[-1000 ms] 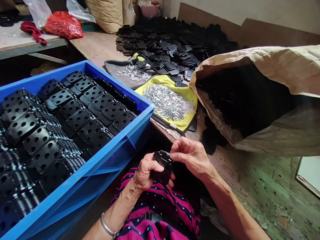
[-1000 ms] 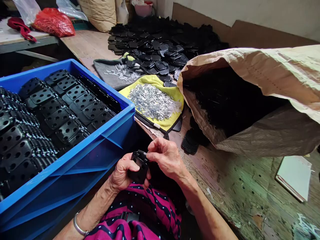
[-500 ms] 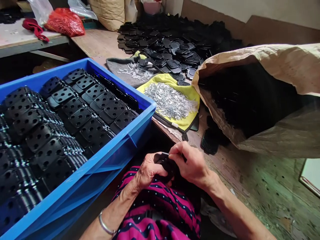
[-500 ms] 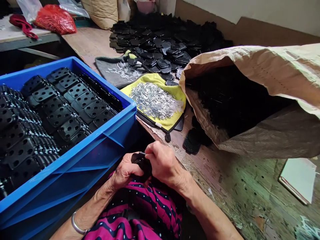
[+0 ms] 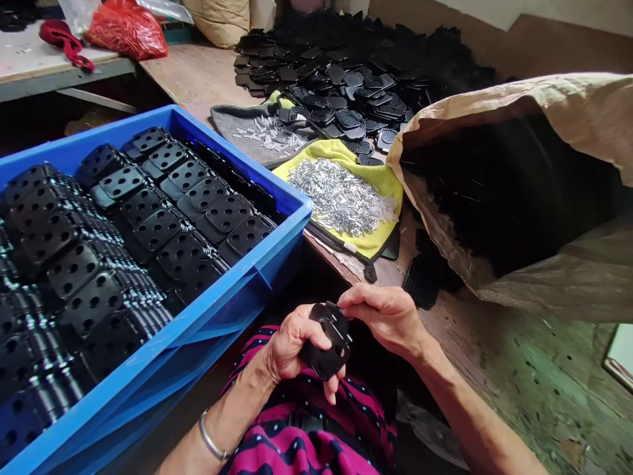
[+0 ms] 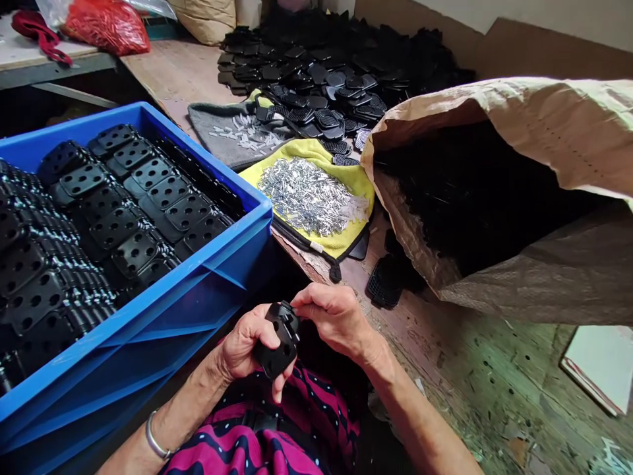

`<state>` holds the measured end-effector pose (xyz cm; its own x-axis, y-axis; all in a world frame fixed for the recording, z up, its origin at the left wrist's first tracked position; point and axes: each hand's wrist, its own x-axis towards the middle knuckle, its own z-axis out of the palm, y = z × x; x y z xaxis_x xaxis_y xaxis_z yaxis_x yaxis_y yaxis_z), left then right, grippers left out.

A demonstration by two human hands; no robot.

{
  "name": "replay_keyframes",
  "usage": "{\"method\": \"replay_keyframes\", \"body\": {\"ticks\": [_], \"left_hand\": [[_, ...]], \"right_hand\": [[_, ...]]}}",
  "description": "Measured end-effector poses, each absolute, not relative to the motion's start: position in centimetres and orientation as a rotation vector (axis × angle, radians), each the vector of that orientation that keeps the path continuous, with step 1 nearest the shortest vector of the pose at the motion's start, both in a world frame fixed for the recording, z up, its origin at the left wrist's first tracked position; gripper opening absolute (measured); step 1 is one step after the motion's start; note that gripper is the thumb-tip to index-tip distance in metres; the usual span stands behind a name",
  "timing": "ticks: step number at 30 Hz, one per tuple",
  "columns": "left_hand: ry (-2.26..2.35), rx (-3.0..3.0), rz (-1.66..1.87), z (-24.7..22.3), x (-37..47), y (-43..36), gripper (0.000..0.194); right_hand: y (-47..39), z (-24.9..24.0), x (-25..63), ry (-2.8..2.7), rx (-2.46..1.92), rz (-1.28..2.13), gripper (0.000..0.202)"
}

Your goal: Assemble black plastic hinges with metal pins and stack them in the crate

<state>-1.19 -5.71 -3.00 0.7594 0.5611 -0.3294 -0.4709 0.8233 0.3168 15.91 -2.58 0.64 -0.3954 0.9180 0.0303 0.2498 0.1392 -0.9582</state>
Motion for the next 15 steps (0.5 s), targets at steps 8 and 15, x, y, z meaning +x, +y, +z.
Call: {"method": "replay_keyframes", "body": {"ticks": [8, 15], "left_hand": [[0.475, 0.235, 0.565, -3.3, -1.3, -6.2, 0.047], [0.383, 0.214, 0.587, -4.2, -1.7, -5.4, 0.04]], "right_hand": [[-3.5, -0.5, 14.3, -1.501, -1.225, 1.402, 0.008], [-4.1, -2.1, 14.0, -0.881, -1.278, 1.751, 0.02]]}}
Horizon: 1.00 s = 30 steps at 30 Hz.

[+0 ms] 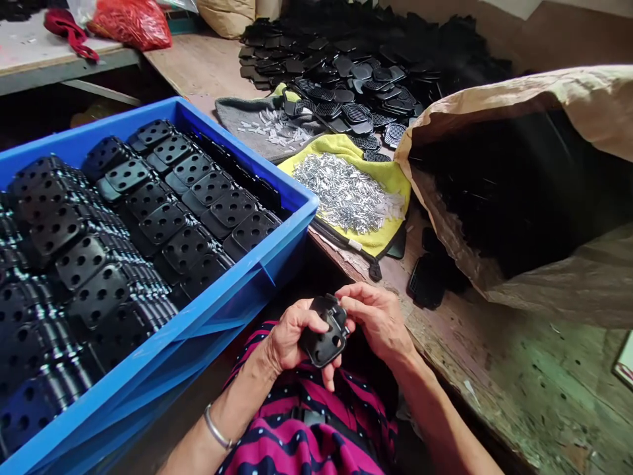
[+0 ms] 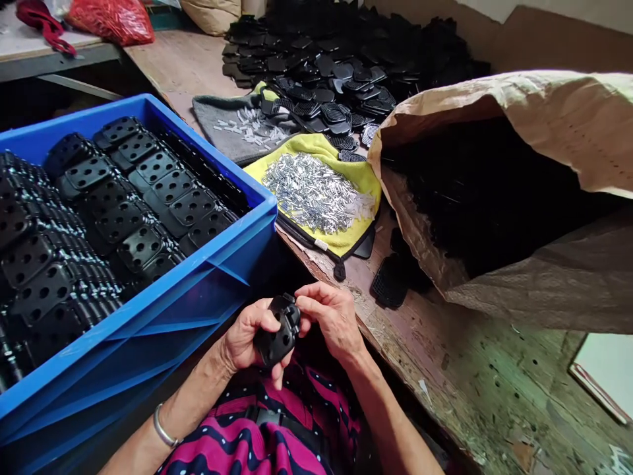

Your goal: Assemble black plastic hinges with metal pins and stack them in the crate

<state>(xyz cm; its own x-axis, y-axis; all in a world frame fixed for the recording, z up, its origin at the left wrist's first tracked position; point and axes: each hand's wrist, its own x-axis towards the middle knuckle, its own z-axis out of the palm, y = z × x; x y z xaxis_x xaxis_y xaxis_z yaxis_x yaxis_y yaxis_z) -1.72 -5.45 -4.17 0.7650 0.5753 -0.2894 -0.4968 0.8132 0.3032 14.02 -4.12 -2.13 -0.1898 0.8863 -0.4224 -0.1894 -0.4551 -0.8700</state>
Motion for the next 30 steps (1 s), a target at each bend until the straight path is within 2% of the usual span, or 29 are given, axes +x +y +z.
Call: {"method": "replay_keyframes", "body": {"ticks": [4, 7, 12, 16, 21, 30], "left_hand": [[0.631, 0.231, 0.74, -4.3, -1.5, -5.2, 0.022], [0.808, 0.269, 0.801, -4.2, -1.2, -5.5, 0.019], [1.006, 0.327, 0.776, -4.1, -0.8, -5.7, 0.037], [0.934, 0.359, 0.74, -4.0, -0.9, -5.9, 0.044], [0.803, 0.556, 0.66, -3.7, -1.4, -6.0, 0.028], [0.864, 0.598, 0.679, -3.8, -1.3, -6.3, 0.024]], "right_hand": [[-5.7, -2.2, 13.9, -0.905, -1.288, 1.662, 0.034], [-6.4, -2.1, 13.6, -0.966, -1.329, 1.625, 0.045], [-6.0, -2.3, 13.3, -1.065, -1.374, 1.686, 0.041], [-5.3, -2.6, 13.4, -1.106, -1.358, 1.7, 0.04], [-5.0, -2.6, 13.5, -1.198, -1.428, 1.632, 0.027], [-4.8, -2.9, 13.3, -1.29, -1.519, 1.395, 0.021]]}}
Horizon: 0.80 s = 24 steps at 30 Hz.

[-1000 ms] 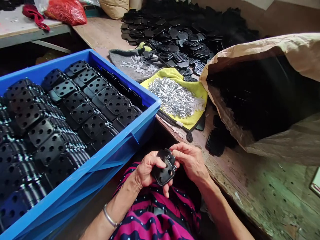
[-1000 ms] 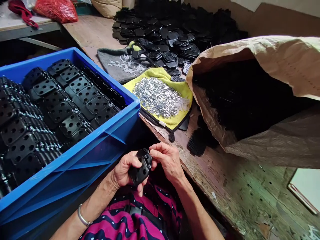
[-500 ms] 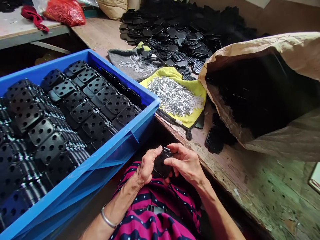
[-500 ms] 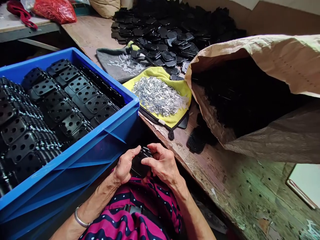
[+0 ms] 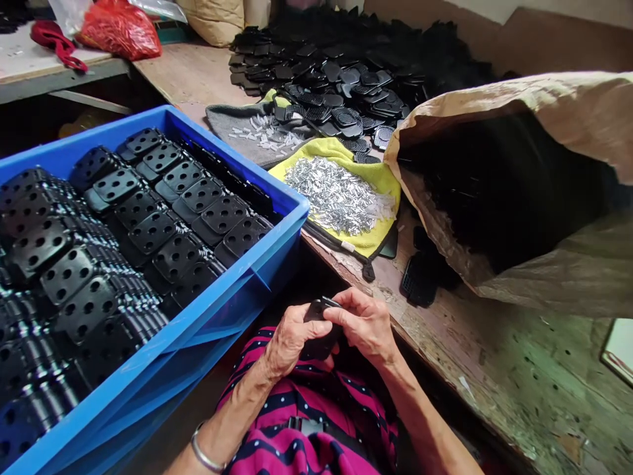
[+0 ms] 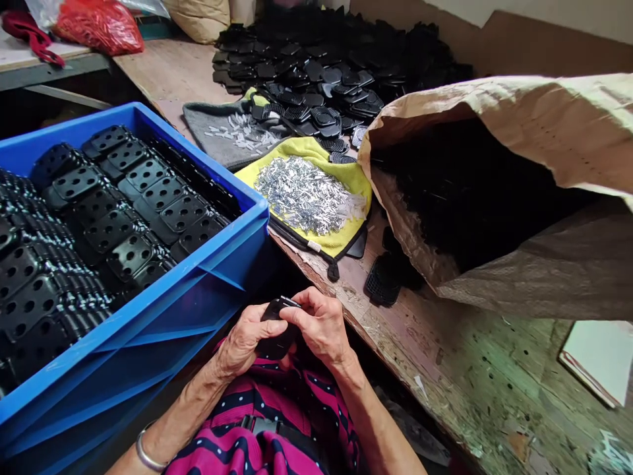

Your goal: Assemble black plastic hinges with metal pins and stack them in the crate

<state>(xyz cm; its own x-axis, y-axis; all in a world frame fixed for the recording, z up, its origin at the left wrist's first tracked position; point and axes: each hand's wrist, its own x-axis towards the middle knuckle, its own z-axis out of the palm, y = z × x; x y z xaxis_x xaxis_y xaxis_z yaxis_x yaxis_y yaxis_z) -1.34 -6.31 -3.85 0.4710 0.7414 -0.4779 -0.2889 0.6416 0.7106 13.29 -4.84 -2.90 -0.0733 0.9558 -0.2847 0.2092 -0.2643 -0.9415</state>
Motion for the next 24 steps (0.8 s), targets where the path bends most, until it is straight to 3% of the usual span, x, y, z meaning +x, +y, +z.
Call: {"method": "replay_keyframes", "body": {"ticks": [8, 15, 24], "left_hand": [[0.944, 0.57, 0.65, -3.9, -0.7, -5.8, 0.024], [1.02, 0.627, 0.624, -3.5, -1.0, -5.4, 0.024], [1.285, 0.96, 0.603, -0.8, -0.8, -2.3, 0.012]], "right_hand": [[-2.9, 0.2, 16.0, -1.785, -1.492, 1.309, 0.021], [6.2, 1.0, 19.1, -1.868, -1.961, 0.288, 0.018], [9.2, 0.2, 16.8, -2.02, -2.196, 0.234, 0.018]]}}
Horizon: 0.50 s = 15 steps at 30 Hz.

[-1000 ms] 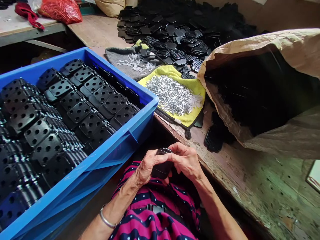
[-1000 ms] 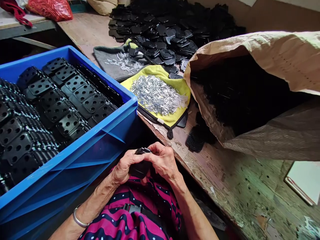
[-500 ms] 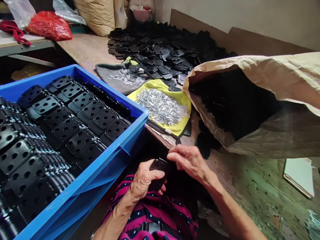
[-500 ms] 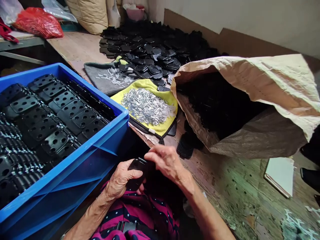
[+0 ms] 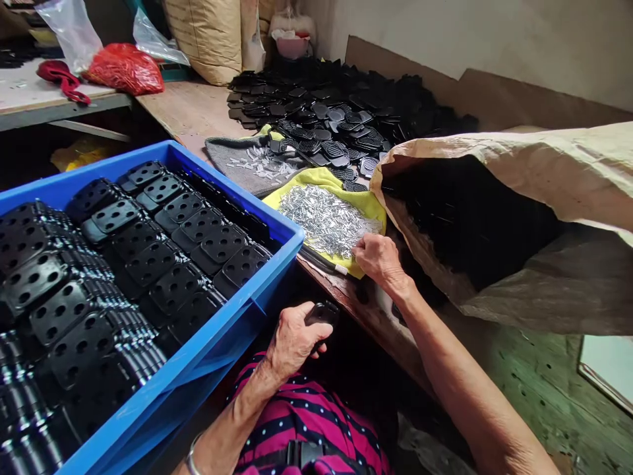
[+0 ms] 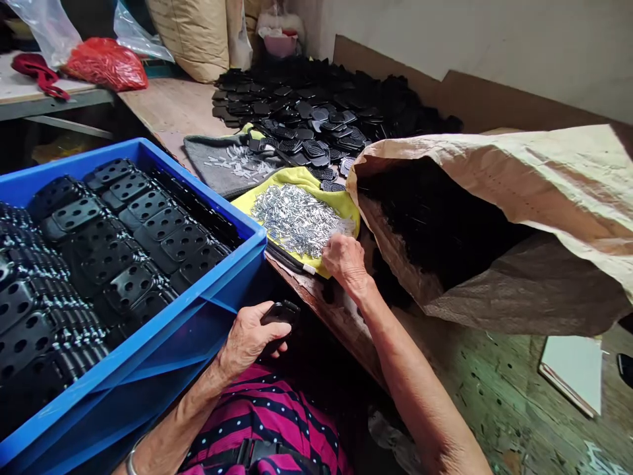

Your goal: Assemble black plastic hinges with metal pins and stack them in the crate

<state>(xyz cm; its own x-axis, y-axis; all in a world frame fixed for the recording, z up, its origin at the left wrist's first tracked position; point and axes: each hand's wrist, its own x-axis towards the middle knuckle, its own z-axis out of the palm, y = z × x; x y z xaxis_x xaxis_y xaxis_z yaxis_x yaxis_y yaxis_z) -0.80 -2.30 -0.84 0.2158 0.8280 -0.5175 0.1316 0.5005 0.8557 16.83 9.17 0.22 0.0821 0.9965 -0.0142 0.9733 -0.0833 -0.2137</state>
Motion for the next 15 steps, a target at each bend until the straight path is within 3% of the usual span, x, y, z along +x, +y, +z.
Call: {"method": "replay_keyframes", "body": {"ticks": [8, 15], "left_hand": [[1.425, 1.722, 0.653, 0.5, 1.2, 1.1, 0.009], [1.464, 2.005, 0.493, 0.2, 2.1, 1.8, 0.017]], "right_hand": [[8.4, 0.8, 17.9, -1.992, -2.055, 0.404, 0.012], [5.1, 0.8, 19.0, -0.92, -1.341, 1.53, 0.028]]}}
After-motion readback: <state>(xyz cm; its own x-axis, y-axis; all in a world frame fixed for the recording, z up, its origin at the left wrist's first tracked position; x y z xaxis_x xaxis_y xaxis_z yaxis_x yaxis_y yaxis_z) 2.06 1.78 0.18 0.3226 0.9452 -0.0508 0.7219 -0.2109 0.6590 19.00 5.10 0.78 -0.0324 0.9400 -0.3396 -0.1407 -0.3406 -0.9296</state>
